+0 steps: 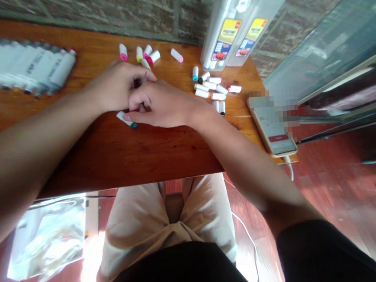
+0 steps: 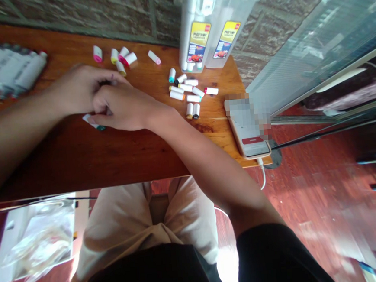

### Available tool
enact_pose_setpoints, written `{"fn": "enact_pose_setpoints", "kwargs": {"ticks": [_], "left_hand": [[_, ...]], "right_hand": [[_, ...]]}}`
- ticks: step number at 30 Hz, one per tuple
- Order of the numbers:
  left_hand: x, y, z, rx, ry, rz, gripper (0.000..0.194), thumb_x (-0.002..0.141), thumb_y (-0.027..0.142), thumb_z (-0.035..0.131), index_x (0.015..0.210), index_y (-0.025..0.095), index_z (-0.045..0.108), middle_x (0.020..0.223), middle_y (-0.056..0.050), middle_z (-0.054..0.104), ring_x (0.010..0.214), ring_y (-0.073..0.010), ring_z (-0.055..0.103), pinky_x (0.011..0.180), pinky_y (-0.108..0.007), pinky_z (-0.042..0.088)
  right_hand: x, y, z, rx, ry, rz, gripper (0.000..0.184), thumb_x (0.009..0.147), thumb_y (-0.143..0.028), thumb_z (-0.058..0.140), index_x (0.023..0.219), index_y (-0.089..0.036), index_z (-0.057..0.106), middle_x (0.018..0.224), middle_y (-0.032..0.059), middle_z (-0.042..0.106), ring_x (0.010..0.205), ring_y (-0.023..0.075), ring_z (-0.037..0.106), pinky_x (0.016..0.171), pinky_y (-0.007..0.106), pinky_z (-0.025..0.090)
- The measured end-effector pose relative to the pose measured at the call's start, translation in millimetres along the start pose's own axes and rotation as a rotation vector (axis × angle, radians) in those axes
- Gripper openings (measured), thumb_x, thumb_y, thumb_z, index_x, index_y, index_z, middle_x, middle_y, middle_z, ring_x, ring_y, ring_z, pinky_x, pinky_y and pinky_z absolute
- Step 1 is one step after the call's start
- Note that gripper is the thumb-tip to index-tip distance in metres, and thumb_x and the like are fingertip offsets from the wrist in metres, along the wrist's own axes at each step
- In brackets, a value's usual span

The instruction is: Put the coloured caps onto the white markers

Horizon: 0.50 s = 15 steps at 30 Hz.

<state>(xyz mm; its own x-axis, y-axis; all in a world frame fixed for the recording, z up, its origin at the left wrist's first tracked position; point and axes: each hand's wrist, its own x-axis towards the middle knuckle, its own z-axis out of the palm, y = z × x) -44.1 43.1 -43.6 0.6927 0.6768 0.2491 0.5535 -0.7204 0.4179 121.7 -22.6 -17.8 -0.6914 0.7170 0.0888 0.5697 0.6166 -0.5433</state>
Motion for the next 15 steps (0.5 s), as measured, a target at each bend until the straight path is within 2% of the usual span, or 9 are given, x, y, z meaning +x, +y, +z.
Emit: {"fn": "enact_pose_setpoints", "kwargs": {"ticks": [4,9,15], "left_hand": [[0.6,0.7,1.1,-0.026,0.03,0.026,0.056,0.066,0.035,0.05,0.107,0.009,0.079,0.094,-0.01,0.079,0.086,-0.0238,0.072,0.078,-0.034,0.051],[0.3,-0.7,2.2,-0.053,0.034,0.012,0.054,0.066,0.035,0.051,0.106,0.011,0.077,0.096,-0.01,0.078,0.087,-0.0229,0.071,0.081,-0.034,0.054],[-0.5,-1.0,0.8,-0.037,0.002,-0.035,0.052,0.067,0.04,0.05,0.106,0.016,0.075,0.097,-0.001,0.075,0.091,-0.0184,0.069,0.088,-0.032,0.052]], "right_hand": [[0.3,-1.1,-1.0,-0.037,-0.022,0.007,0.033,0.1,-0.039,0.059,0.082,-0.015,0.072,0.078,-0.0016,0.069,0.085,0.0092,0.058,0.078,0.024,0.044],[0.4,-3.8,-2.7,-0.084,-0.035,0.019,0.036,0.101,-0.041,0.059,0.088,-0.011,0.073,0.081,-0.0019,0.068,0.081,0.0074,0.055,0.078,0.023,0.044],[3.6,2.1,0.4,-0.076,0.012,-0.004,0.036,0.095,-0.041,0.063,0.07,-0.016,0.064,0.067,-0.0081,0.065,0.085,0.0062,0.059,0.076,0.021,0.043]]}}
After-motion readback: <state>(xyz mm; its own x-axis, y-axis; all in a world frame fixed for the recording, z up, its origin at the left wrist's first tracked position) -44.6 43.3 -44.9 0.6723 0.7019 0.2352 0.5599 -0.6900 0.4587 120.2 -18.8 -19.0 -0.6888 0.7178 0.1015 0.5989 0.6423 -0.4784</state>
